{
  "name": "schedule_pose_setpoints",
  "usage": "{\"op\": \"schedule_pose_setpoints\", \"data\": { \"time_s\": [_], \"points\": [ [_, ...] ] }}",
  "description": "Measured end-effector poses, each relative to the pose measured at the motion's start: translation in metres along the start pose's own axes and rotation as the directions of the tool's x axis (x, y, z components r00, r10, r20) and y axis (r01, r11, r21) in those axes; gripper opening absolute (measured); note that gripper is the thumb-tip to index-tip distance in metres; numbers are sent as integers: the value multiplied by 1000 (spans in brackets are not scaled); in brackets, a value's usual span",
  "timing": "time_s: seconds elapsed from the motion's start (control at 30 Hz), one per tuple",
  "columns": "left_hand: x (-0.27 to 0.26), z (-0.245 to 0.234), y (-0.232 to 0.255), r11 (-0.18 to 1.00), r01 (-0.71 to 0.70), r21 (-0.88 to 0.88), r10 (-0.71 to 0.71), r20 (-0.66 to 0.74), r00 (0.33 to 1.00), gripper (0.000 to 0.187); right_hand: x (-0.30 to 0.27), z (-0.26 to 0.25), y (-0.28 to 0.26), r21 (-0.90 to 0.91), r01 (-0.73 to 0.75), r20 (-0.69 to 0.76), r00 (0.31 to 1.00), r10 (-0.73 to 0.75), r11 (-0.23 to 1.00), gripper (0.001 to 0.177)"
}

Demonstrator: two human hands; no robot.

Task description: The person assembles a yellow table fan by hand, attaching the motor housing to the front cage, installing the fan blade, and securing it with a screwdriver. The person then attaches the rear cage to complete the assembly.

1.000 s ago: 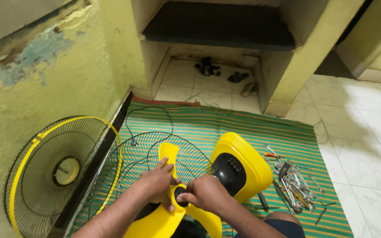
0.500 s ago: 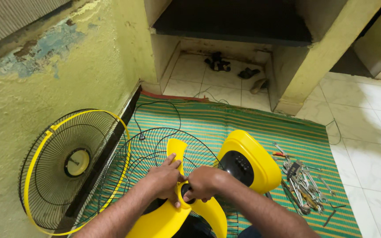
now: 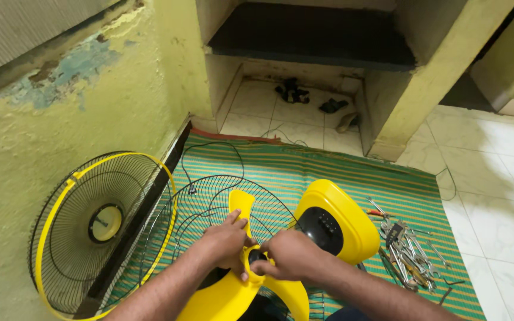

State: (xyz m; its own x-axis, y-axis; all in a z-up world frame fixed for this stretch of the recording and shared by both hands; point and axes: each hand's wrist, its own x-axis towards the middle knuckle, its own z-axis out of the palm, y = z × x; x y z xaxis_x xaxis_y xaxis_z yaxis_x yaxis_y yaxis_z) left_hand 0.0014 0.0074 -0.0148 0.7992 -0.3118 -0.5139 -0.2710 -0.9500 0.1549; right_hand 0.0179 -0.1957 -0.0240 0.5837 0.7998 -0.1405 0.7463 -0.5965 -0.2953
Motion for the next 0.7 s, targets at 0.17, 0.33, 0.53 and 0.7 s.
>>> {"op": "schedule_pose_setpoints", "data": {
  "time_s": [0.17, 0.33, 0.53, 0.7],
  "points": [
    [-1, 0, 0, 1000, -2, -14, 2, -5, 1000, 99, 10, -6, -10, 115, -199, 128, 974, 184, 973, 49],
    [-4, -1, 1, 1000, 11, -19, -11, 5, 1000, 100, 12, 9, -7, 67, -114, 78, 991, 109, 991, 45],
    [-5, 2, 2, 1000, 14, -23, -14, -11, 1000, 102, 4, 20, -12, -48, -47, -11, 999, 47, 998, 43],
    [-5, 0, 3, 1000, -4, -18, 4, -24, 1000, 100, 5, 0, -2, 66, -186, 199, 965, 169, 980, 51]
  ]
}}
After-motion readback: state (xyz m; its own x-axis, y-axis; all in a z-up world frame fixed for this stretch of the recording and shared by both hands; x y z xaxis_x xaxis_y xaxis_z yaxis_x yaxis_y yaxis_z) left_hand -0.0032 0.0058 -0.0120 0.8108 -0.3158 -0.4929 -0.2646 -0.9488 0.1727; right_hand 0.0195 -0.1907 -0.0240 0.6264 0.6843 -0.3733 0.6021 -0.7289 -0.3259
